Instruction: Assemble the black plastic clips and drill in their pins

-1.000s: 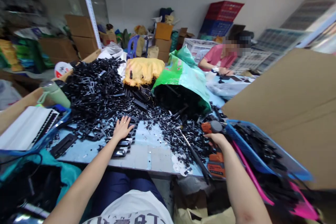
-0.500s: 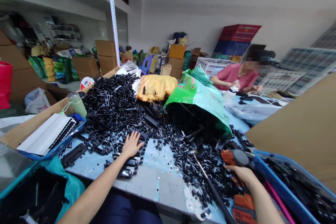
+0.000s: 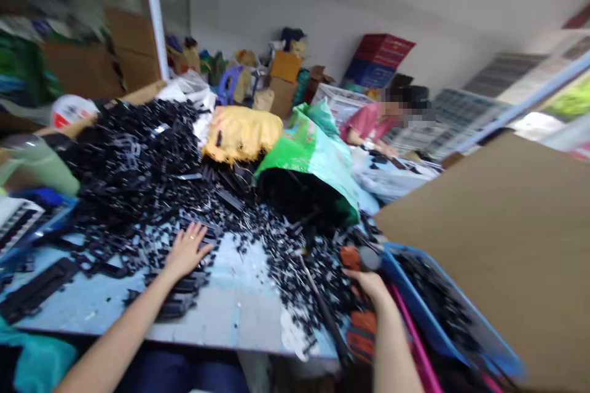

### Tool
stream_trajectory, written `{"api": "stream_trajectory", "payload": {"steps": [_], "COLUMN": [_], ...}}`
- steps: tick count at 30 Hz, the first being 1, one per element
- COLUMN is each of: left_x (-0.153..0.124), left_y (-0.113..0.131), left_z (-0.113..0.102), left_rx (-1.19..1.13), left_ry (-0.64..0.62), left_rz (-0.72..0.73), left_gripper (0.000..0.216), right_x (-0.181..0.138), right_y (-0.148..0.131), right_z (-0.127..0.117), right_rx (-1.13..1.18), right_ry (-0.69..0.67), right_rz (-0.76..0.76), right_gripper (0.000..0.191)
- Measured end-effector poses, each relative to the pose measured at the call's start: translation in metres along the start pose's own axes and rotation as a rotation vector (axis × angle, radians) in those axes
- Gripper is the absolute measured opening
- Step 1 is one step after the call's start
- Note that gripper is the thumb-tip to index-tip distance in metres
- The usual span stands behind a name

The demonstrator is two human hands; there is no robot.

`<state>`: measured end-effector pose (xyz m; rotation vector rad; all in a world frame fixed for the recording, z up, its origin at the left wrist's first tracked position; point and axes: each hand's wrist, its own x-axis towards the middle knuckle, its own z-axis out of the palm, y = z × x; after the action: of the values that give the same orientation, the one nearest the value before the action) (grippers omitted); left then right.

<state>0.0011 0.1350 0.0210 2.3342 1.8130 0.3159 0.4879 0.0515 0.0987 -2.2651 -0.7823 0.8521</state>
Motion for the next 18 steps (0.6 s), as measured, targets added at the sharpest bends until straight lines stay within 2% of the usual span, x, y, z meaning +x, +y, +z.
{"api": "stream_trajectory", "payload": {"steps": [3,6,11,18], "left_x": [0.005,0.007,0.006,0.007], "left_y": [-0.005,-0.007,-0.006,-0.006], "left_z": [0.004,0.003,0.001,0.003], "left_rx": [-0.027,-0.024,0.000,-0.012], "left_ry": [0.011,-0.019,0.027,0.024], "left_rz": [0.021,0.022,0.042,0.035], "left_gripper": [0.063,0.060,0.057,0.058], "right_x": [-0.005,0.002,0.012,0.005], "right_y": [-0.007,-0.003,0.007,0.000], "right_z": [0.004,0.003,0.001,0.004], "right_rx": [-0.045,-0.045,-0.043,-0.045], "right_ry": [0.007,-0.001,-0.007,-0.027], "right_rz": [0.079,0.134,0.108,0.115], "right_gripper": [0.016,0.018,0.021,0.021]}}
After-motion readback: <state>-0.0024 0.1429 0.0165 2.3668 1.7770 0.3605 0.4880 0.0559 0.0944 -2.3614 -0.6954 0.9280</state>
